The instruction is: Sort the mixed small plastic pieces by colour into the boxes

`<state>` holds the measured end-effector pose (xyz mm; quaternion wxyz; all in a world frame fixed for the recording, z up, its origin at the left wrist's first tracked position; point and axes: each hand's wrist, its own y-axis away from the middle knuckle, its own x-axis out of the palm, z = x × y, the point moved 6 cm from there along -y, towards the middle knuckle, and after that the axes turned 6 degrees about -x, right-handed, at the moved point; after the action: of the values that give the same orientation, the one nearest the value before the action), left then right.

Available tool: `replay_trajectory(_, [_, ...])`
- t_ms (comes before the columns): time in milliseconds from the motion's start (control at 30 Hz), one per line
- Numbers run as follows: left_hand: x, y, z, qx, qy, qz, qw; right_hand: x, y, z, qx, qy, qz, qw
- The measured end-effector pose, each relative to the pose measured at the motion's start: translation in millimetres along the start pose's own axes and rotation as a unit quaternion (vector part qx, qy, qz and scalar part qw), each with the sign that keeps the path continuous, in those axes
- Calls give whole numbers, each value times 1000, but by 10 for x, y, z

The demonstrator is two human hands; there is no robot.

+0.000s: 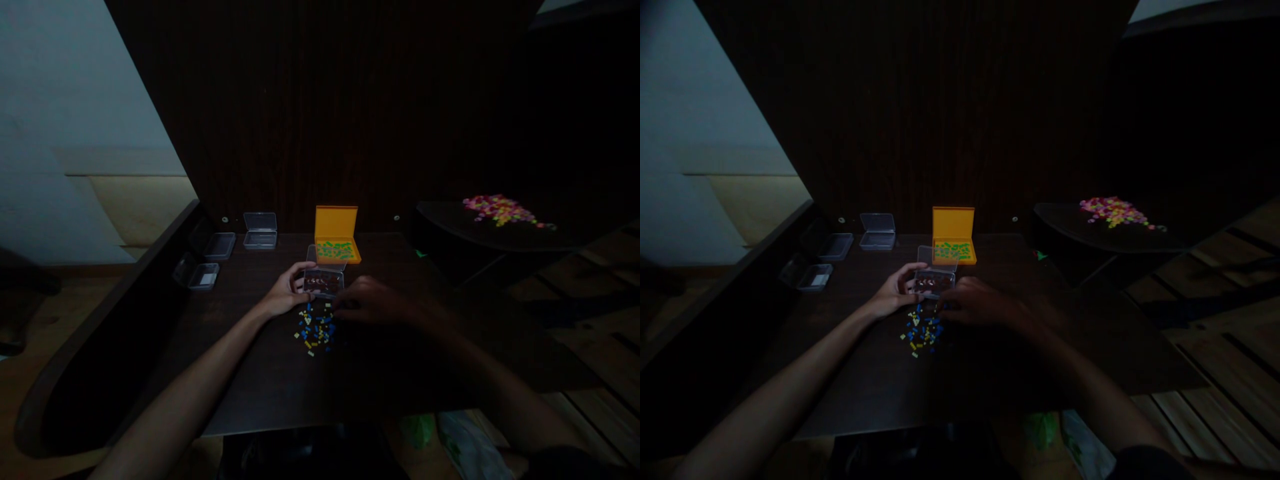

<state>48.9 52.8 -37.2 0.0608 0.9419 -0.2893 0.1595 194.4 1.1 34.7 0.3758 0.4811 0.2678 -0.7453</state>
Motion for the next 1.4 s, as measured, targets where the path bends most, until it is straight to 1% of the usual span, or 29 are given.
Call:
replay_trajectory(100, [-1, -5, 6, -2, 2, 3, 1000, -142, -154, -67, 6, 2, -17, 1000])
replay_trajectory(167, [-4, -5, 10, -1, 3, 5, 1000, -183, -264, -132, 22, 9, -19, 1000])
replay_trajectory(300, [-11, -3, 22, -4, -5, 11, 1000, -123, -435, -192, 22, 26, 14, 999])
replay_trajectory(400, [-14, -3, 19, 3, -16, 20, 1000, -45, -488, -204, 7, 32, 39, 999])
replay_trajectory(500, [-16, -2, 14, 11, -23, 25, 999, 19, -500, -228, -1, 24, 55, 998])
replay_trajectory(633, [-12, 0, 27, 2, -22, 30, 999, 39, -510, -255, -1, 20, 51, 999])
replay_trajectory(700, [-13, 1, 29, -2, -20, 27, 999, 12, -513, -242, -1, 23, 43, 999])
replay_trajectory(800, [-15, 3, 20, -2, -22, 20, 1000, -83, -488, -187, 2, 30, 21, 999])
replay_trajectory(900, [-10, 8, 4, -1, -25, 16, 1000, -169, -401, -120, 15, 40, 9, 999])
replay_trajectory(967, [-4, 12, -6, 1, -25, 13, 1000, -173, -314, -53, 0, 37, 7, 999])
replay_trajectory(1033, [3, 15, -13, 0, -24, 12, 1000, -128, -219, 19, -31, 24, 4, 999])
replay_trajectory(1100, [7, 15, -13, -2, -22, 10, 1000, -42, -132, 67, -48, 7, 1, 999])
replay_trajectory(1200, [4, 9, -11, -1, -19, 8, 1000, 158, -54, 99, -48, 2, 34, 998])
replay_trajectory(1267, [-2, 2, -8, 1, -20, 8, 1000, 281, -39, 101, -36, 12, 57, 998])
replay_trajectory(1400, [-14, -5, -14, 10, -29, 5, 1000, 421, -58, 103, -24, 47, 82, 995])
